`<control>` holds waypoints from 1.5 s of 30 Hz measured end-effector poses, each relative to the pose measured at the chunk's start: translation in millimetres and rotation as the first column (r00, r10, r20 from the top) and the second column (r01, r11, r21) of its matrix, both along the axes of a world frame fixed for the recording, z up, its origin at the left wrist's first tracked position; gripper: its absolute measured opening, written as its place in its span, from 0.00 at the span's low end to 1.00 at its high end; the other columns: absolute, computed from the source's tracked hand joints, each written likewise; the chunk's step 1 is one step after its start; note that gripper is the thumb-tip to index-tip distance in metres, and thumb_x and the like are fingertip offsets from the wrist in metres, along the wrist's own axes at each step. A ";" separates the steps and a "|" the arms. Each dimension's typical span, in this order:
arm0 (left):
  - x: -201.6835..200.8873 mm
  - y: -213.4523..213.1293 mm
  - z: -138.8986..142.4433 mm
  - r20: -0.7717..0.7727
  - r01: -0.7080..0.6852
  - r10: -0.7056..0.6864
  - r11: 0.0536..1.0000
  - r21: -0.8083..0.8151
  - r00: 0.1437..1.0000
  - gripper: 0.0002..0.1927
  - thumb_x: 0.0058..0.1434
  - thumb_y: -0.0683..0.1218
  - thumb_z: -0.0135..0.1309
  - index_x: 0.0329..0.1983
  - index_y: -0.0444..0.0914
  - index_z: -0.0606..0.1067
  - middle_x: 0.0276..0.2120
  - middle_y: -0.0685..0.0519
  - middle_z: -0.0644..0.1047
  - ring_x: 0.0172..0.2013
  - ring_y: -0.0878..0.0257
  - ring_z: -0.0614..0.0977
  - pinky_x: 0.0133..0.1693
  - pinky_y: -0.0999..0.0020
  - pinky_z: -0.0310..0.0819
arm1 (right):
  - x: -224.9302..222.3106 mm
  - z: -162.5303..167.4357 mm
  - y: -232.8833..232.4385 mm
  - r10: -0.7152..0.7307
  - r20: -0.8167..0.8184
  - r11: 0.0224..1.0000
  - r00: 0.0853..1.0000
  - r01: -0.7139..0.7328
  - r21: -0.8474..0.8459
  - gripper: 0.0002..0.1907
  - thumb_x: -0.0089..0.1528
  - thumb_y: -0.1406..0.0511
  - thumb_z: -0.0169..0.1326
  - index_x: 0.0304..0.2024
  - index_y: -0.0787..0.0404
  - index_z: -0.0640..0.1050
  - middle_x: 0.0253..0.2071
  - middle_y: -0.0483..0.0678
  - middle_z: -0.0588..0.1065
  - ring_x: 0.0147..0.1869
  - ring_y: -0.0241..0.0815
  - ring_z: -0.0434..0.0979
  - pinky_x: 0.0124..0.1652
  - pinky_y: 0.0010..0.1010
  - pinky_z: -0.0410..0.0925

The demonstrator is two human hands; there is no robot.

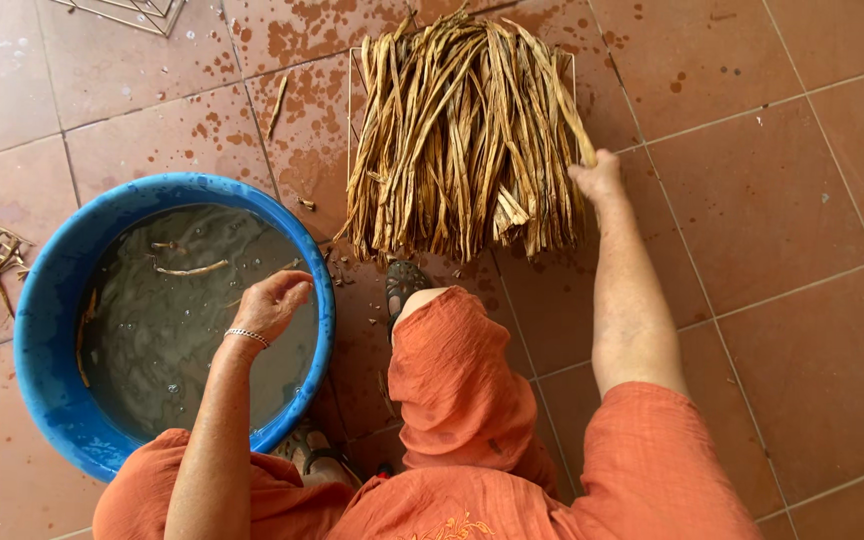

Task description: The person sits cross-legged on a tiled floor and repeatedly dips bundles of dried plant strips into a blue basin of water. They separate the strips, submerge them, and place the wet bundles onto a wire rack beside the basin.

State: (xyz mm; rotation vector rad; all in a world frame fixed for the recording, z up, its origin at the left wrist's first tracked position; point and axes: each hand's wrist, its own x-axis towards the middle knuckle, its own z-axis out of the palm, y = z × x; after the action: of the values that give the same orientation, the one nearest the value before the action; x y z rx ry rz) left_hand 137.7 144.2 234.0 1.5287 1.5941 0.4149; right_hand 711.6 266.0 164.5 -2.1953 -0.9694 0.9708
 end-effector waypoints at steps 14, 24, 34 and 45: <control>9.0 20.7 32.0 0.157 0.017 -0.015 1.000 -0.012 0.988 0.15 0.67 0.47 0.53 0.53 0.35 0.79 0.42 0.51 0.84 0.41 0.65 0.85 0.46 0.68 0.79 | 14.8 111.5 32.4 0.101 -0.076 0.968 0.992 -0.080 0.237 0.07 0.68 0.68 0.50 0.49 0.60 0.75 0.33 0.47 0.77 0.25 0.31 0.76 0.22 0.19 0.72; 126.9 74.9 92.5 0.050 0.370 -0.373 0.927 0.056 0.926 0.18 0.67 0.53 0.53 0.55 0.40 0.80 0.44 0.51 0.84 0.43 0.62 0.85 0.47 0.65 0.80 | -3.5 263.5 39.7 0.515 -0.103 0.568 0.851 -0.249 0.785 0.06 0.73 0.71 0.62 0.49 0.64 0.77 0.37 0.47 0.77 0.31 0.30 0.75 0.27 0.21 0.72; 133.4 92.6 66.0 0.024 0.447 -0.453 0.885 0.131 0.891 0.17 0.67 0.54 0.54 0.53 0.43 0.80 0.44 0.49 0.84 0.44 0.56 0.85 0.46 0.58 0.79 | -23.0 50.5 4.8 -0.018 -0.077 0.990 0.997 0.029 0.141 0.11 0.65 0.66 0.58 0.50 0.60 0.78 0.35 0.46 0.77 0.28 0.31 0.74 0.22 0.24 0.68; 121.6 100.3 59.4 -0.056 0.445 -0.441 0.888 0.119 0.896 0.18 0.64 0.56 0.55 0.51 0.42 0.80 0.44 0.47 0.84 0.44 0.52 0.85 0.47 0.58 0.79 | -11.7 0.8 -7.7 0.001 0.128 0.994 0.992 -0.016 0.112 0.11 0.59 0.68 0.62 0.43 0.65 0.83 0.36 0.51 0.81 0.40 0.41 0.80 0.42 0.34 0.71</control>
State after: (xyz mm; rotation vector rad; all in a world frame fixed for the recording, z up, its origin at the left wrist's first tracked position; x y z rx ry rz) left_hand 259.3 244.5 293.4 1.9437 1.2004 0.2411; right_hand 699.8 258.3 165.3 -2.1812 -1.0659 0.7675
